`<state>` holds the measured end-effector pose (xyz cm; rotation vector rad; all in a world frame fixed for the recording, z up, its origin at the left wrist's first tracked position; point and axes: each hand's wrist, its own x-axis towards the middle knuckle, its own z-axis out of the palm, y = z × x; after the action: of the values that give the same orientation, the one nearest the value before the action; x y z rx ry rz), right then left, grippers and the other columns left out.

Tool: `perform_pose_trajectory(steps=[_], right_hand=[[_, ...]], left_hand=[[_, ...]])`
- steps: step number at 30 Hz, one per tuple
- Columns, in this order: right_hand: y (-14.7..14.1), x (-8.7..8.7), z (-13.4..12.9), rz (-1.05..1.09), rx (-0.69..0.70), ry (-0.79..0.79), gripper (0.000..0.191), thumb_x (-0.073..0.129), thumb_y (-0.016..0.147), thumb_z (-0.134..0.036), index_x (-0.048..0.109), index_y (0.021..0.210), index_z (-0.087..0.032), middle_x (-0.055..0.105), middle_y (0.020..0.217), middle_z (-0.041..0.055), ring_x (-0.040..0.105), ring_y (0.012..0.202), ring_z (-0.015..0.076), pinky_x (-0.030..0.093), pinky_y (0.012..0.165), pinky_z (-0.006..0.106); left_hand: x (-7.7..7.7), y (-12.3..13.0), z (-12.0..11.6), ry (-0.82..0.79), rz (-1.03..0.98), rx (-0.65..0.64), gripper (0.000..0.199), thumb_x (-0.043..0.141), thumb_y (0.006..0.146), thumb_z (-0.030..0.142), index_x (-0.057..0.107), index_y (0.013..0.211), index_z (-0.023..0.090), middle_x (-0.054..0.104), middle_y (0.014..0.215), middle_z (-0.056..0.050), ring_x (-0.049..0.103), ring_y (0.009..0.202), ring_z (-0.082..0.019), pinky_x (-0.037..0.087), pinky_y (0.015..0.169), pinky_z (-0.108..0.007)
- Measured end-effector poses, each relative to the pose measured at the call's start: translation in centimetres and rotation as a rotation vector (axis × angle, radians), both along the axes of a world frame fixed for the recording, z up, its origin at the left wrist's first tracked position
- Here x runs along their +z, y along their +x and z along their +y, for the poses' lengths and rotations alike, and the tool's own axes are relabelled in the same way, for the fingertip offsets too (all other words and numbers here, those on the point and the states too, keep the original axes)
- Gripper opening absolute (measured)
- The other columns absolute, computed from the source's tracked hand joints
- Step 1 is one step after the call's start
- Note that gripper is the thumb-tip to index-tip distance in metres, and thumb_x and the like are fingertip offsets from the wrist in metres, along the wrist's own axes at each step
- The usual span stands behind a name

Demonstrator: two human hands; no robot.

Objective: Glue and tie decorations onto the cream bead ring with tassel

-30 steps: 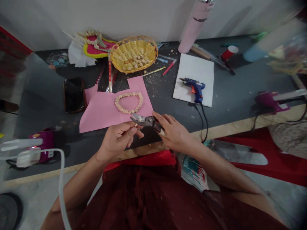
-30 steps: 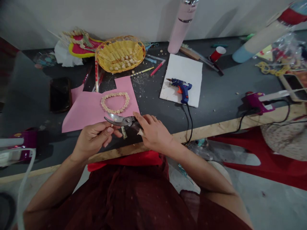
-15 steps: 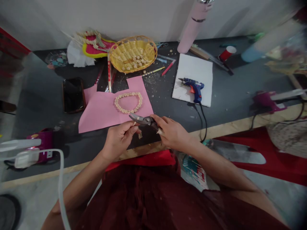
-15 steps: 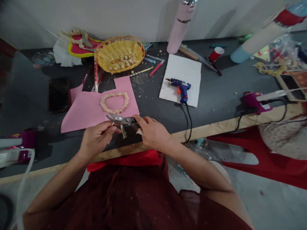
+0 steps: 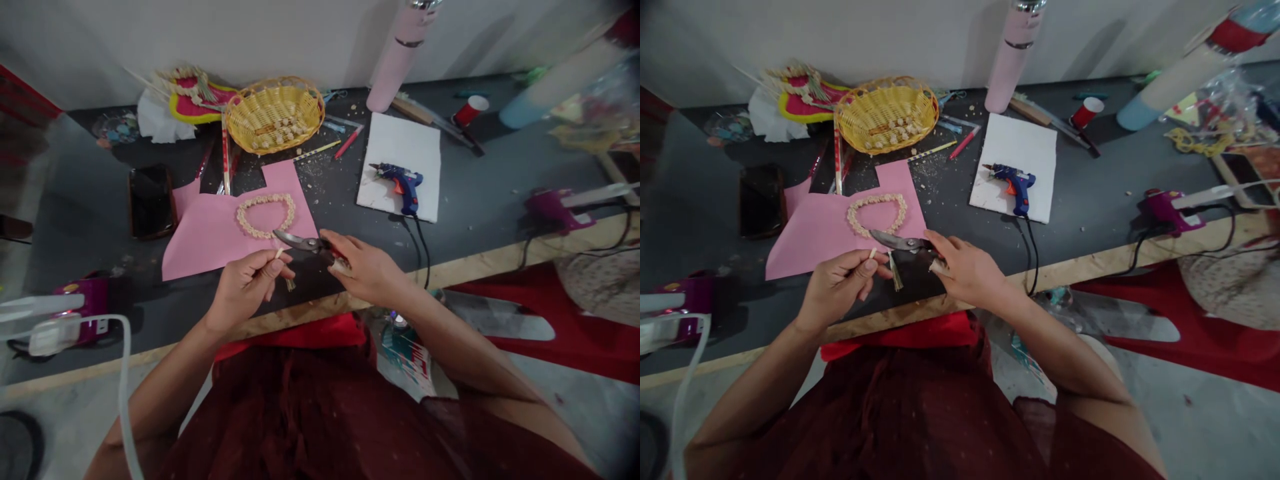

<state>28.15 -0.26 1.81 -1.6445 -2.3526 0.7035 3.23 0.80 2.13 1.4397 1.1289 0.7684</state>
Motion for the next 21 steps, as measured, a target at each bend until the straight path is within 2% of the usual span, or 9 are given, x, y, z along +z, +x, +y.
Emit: perform_pose_trajectory(steps=[6, 10, 14, 17, 21], right_hand=[[2.4, -0.6, 1.9, -0.268, -0.213, 0.138, 0.069, 0.057, 0.091, -0.047, 0.034, 0.15, -0.018, 0.062, 0.124, 0.0169, 0.059, 0.109, 0.0349, 0.05, 0.086, 0.047], [2.9, -1.4, 2.0, -0.426, -0.272, 0.164, 0.062, 0.053, 0.093, -0.049, 0.044, 0.142, -0.013, 0.063, 0.115, 0.021, 0.057, 0.104, 0.0369, 0.049, 0.081, 0.048], [3.2, -1.1, 2.3, -0.421, -0.273, 0.229, 0.056, 0.057, 0.09, -0.053, 0.055, 0.131, -0.015, 0.057, 0.128, 0.0207, 0.048, 0.115, 0.0405, 0.047, 0.085, 0.053], [3.2, -0.2, 4.9, -0.318, -0.178, 0.294, 0.04, 0.049, 0.096, -0.041, 0.06, 0.126, -0.018, 0.059, 0.129, 0.0162, 0.049, 0.118, 0.0369, 0.045, 0.092, 0.052], [2.4, -0.1, 11.7, -0.21, -0.103, 0.292, 0.037, 0.04, 0.096, -0.018, 0.059, 0.128, -0.015, 0.063, 0.123, 0.0141, 0.057, 0.11, 0.0294, 0.047, 0.092, 0.044]], left_hand=[[-0.3, -0.6, 0.0, -0.096, -0.028, 0.003, 0.034, 0.055, 0.095, 0.041, 0.066, 0.113, 0.014, 0.074, 0.087, -0.007, 0.046, 0.046, -0.004, 0.04, 0.046, -0.018], [-0.6, -1.0, -0.1, -0.13, -0.057, -0.009, 0.037, 0.057, 0.094, 0.041, 0.064, 0.12, 0.015, 0.073, 0.09, -0.007, 0.046, 0.051, -0.005, 0.039, 0.046, -0.018], [-0.8, -1.3, 0.2, -0.174, -0.076, 0.007, 0.038, 0.06, 0.092, 0.04, 0.063, 0.121, 0.016, 0.072, 0.091, -0.008, 0.044, 0.051, -0.005, 0.037, 0.044, -0.018], [-1.0, -1.4, 0.5, -0.239, -0.163, 0.005, 0.036, 0.063, 0.09, 0.038, 0.065, 0.118, 0.016, 0.072, 0.087, -0.007, 0.043, 0.048, -0.004, 0.033, 0.041, -0.017], [-1.5, -1.5, 1.1, -0.351, -0.297, 0.01, 0.034, 0.071, 0.084, 0.037, 0.068, 0.111, 0.017, 0.072, 0.081, -0.006, 0.043, 0.045, -0.003, 0.029, 0.038, -0.016]])
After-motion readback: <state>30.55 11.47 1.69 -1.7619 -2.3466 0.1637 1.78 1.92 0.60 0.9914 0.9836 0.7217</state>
